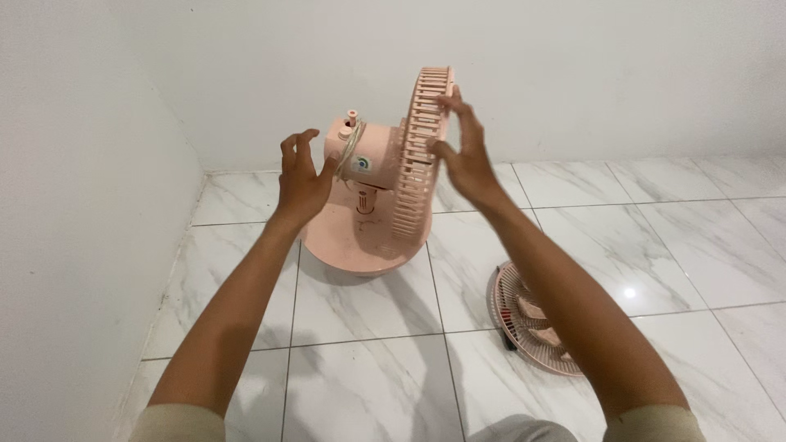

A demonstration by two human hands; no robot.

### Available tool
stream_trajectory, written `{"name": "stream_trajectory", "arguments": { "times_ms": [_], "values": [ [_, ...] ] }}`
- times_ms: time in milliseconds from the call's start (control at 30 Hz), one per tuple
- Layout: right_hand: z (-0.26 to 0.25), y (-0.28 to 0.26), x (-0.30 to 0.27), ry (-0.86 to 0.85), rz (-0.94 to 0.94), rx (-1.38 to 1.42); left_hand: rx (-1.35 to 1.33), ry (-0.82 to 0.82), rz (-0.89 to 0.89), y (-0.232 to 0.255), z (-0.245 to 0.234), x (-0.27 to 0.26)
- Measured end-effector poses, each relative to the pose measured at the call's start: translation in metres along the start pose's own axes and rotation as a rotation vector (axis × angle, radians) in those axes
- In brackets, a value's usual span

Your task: The person disassembles a pink electric fan by removing the front grille and base, then reassembles it by reattaching the base and front grille. The person handles the fan components by hand on a tiled floor.

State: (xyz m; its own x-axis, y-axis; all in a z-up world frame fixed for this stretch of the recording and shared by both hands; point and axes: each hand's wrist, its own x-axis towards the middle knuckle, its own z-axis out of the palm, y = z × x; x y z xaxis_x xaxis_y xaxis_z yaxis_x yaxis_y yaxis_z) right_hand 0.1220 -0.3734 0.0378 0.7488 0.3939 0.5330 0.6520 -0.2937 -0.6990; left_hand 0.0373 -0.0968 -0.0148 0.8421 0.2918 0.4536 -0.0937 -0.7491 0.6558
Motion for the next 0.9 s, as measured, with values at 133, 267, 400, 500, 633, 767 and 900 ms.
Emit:
{"name": "stream_trajectory", "arguments": {
  "times_ms": [133,267,400,500,633,767,900],
  "values": [
    [-0.020,0.014,0.012,-0.082,-0.020,0.233,0.101,-0.094,-0.012,-0.027,-0.002,0.033],
    [-0.027,0.023,0.019,-0.078,-0.046,0.295,0.148,-0.272,0.020,-0.037,0.006,0.055],
    [-0.026,0.031,0.028,-0.048,-0.058,0.330,0.007,-0.373,-0.040,-0.038,0.015,0.062],
    [-0.027,0.036,0.030,-0.068,-0.097,0.389,-0.109,-0.366,-0.012,-0.038,0.013,0.064],
    [-0.027,0.035,0.032,-0.064,-0.163,0.336,-0.202,-0.343,-0.023,-0.034,0.012,0.061],
    [-0.028,0.030,0.026,0.052,-0.134,0.213,-0.187,-0.284,-0.016,-0.030,0.019,0.053],
    [-0.008,0.021,0.008,0.340,-0.162,-0.388,-0.185,-0.215,0.003,-0.027,0.020,0.046]
  ]
}}
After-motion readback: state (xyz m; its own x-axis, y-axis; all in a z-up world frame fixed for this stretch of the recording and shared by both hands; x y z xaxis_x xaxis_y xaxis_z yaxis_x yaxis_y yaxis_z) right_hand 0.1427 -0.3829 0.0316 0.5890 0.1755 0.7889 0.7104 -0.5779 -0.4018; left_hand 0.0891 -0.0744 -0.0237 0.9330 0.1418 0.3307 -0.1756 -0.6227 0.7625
